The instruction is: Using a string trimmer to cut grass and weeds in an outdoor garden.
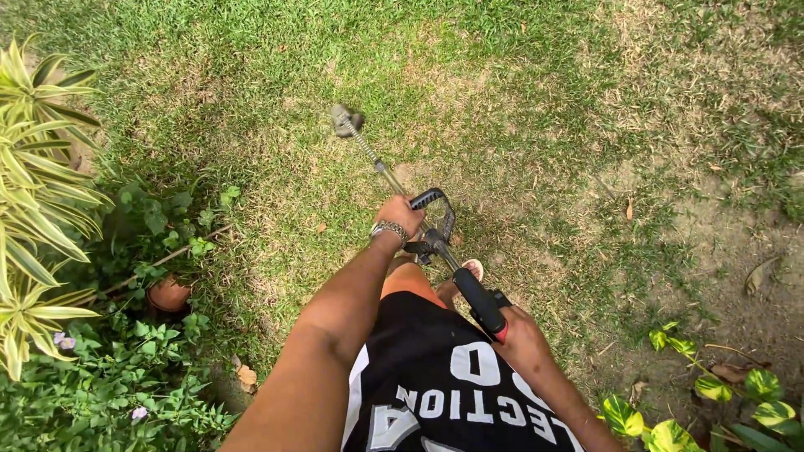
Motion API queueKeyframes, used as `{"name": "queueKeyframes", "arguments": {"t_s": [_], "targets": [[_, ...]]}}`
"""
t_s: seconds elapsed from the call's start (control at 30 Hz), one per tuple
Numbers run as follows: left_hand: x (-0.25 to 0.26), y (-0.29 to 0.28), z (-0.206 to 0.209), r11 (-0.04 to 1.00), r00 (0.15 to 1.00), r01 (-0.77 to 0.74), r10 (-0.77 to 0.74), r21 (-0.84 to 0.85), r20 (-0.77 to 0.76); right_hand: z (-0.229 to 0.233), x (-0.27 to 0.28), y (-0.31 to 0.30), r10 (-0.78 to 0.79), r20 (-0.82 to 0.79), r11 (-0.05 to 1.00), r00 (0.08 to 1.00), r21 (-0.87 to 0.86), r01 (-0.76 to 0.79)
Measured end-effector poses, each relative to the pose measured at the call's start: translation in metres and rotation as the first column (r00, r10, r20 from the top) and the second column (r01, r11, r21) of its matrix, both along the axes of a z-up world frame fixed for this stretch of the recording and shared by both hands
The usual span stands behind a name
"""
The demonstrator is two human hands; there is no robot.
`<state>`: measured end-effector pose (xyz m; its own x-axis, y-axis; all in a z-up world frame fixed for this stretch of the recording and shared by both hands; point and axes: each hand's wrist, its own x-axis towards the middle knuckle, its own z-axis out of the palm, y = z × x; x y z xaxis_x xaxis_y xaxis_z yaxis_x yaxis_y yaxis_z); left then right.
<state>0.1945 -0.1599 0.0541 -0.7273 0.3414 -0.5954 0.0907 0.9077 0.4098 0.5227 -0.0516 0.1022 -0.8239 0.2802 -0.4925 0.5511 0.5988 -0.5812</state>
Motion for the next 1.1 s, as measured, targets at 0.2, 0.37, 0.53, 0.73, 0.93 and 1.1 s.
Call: {"name": "queueKeyframes", "arguments": {"t_s": [0.2, 0.37, 0.53, 0.73, 0.93, 1.1], "targets": [[0.027, 0.045, -0.012, 0.995, 0.995, 0.095, -0.095, 0.017, 0.016, 0.01, 0.039, -0.004, -0.151, 0.066, 0.989, 0.986, 0.019, 0.15], [0.043, 0.065, -0.034, 0.984, 0.987, 0.163, -0.163, 0.073, -0.008, 0.031, 0.049, -0.01, -0.251, 0.047, 0.968, 0.967, 0.02, 0.25], [0.044, 0.056, -0.032, 0.97, 0.974, 0.225, -0.223, 0.095, -0.025, 0.034, 0.049, -0.021, -0.28, 0.032, 0.959, 0.959, 0.054, 0.278], [0.026, 0.016, -0.039, 0.989, 0.991, 0.133, -0.132, 0.07, -0.016, 0.014, 0.034, -0.031, -0.197, 0.018, 0.98, 0.98, 0.007, 0.197], [0.011, -0.04, -0.007, 1.0, 0.999, -0.017, 0.018, 0.009, -0.027, -0.029, 0.022, -0.036, 0.032, 0.064, 0.999, 0.997, 0.025, -0.034], [0.004, -0.091, -0.026, 0.993, 0.991, -0.113, 0.112, -0.016, -0.068, -0.019, -0.009, -0.037, 0.099, -0.116, 0.992, 0.988, -0.072, -0.107]]}}
